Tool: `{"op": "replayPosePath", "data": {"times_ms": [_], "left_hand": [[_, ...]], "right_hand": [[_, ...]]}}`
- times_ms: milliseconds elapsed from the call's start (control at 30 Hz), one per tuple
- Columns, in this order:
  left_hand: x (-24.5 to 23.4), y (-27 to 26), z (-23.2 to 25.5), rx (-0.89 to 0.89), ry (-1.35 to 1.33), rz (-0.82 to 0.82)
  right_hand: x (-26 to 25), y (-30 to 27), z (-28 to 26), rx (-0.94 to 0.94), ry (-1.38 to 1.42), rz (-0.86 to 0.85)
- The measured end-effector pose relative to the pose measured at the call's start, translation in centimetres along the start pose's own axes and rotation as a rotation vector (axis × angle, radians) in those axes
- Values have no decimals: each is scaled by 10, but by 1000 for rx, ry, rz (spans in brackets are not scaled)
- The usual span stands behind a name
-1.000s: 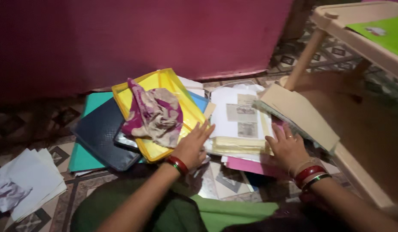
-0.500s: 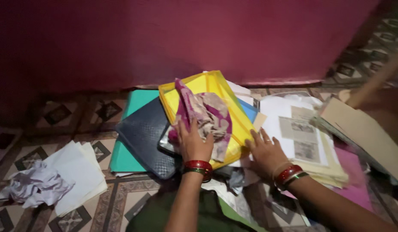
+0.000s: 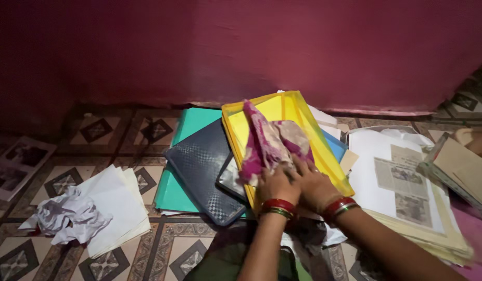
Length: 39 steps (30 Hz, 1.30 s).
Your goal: The person sits on the floor and wipes the surface of a green folder with a cloth. They then place papers into the folder and set it aside. Next, they wipe a yellow folder and insert papers into it as well.
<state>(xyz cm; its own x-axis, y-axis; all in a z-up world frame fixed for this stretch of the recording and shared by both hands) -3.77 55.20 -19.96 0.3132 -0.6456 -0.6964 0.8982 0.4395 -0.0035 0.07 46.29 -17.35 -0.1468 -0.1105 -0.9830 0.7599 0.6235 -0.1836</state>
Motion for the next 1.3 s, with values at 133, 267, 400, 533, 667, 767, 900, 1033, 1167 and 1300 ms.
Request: {"op": "replayPosePath", "data": {"times_ms": [133, 267, 400, 533, 667, 767, 900, 1033, 1167, 1300], "left_hand": [[20, -8, 12, 71, -185, -196], [32, -7, 21, 155, -428, -255], [32, -3, 13, 192, -290, -118], [24, -8, 3, 90, -79, -26], [16, -22, 2, -27, 39, -103], [1, -28, 6, -99, 48, -71], [-17, -33, 6, -223, -18, -49], [-27, -36, -5, -403, 46, -115], [-22, -37, -11, -503, 25, -208], [-20, -34, -12, -451, 6, -168]], "right_hand": [[22, -12, 34, -68, 105, 155], [17, -24, 69, -73, -78, 255], [-7, -49, 125, 203, -400, 133], [-2, -101, 197, 746, -252, -370], [15, -122, 203, 580, -429, -526], [23, -116, 196, 522, -486, -536], [2, -72, 150, 498, -284, -144], [-3, -45, 82, 239, -292, -16], [3, -29, 57, 329, -160, -39], [28, -22, 71, 479, -105, -138]]}}
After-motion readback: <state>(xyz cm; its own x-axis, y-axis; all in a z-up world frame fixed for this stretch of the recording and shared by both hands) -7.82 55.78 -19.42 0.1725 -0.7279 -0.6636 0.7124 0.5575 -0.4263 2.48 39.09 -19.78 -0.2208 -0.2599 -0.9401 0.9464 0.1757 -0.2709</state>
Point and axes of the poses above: each hand's wrist, its own y-axis towards the middle knuckle, its own x-axis out of the palm, z = x × y, the point moved 7 cm from there along y, towards the middle knuckle, and after that the axes turned 8 degrees about x, right-handed, at the moved point
